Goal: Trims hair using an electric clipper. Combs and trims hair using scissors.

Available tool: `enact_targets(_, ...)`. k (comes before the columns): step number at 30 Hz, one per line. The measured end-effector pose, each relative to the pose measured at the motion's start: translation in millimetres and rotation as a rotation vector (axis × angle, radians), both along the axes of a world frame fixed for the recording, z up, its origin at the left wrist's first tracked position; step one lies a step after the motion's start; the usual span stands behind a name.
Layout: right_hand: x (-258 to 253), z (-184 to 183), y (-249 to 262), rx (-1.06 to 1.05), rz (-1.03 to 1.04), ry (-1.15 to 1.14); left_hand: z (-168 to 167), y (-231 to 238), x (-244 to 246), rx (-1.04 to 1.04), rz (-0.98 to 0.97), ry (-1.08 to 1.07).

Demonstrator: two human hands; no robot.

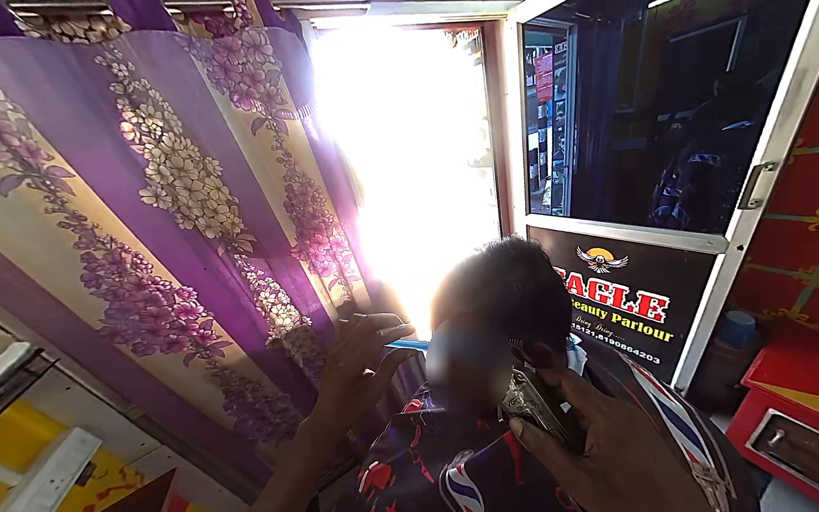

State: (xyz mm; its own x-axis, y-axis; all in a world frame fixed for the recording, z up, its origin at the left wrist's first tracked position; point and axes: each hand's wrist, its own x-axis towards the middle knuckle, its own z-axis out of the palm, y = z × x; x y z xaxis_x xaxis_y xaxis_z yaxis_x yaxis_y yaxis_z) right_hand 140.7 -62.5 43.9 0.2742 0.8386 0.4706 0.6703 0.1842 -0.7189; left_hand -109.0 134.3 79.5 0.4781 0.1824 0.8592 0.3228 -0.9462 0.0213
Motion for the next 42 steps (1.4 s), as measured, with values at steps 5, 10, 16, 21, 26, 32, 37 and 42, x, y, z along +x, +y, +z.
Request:
enact_targets(5,-0.1,6.5,4.1,-0.101,0.029,0.083,0.5,-0.4,-0.4,0.02,0.008,-0.014)
enact_targets(10,-7.9,10.3,13.0,-0.114,0.022,0.072,2.1,0.1,0.1,0.044,0.009,-0.009)
enact_targets(16,-23.8,17.1,25.7,-0.011,0.062,0.016,3.5,-4.4,0.0,0.076,0.029,-0.007)
enact_targets(21,-12.3,10.1,8.4,-0.095,0.432,0.041,-9.9,-22.1,-5.7,-0.074,0.014,-0.234)
enact_targets(26,6.3,-7.7,-15.7,-0.162,0.522,0.083,-11.4,-38.1,-3.2,-0.019,0.042,-0.087)
enact_targets(32,30.8,-18.5,-32.0,-0.118,0.507,0.114,1.4,-59.4,14.5,0.115,0.181,0.143)
enact_targets(37,55.7,-22.8,-46.8,-0.089,0.542,0.162,15.4,-64.8,18.4,0.134,0.204,0.158)
enact_targets(42,75.6,-35.8,-51.5,-0.043,0.564,0.17,21.8,-72.5,21.4,0.146,0.192,0.221)
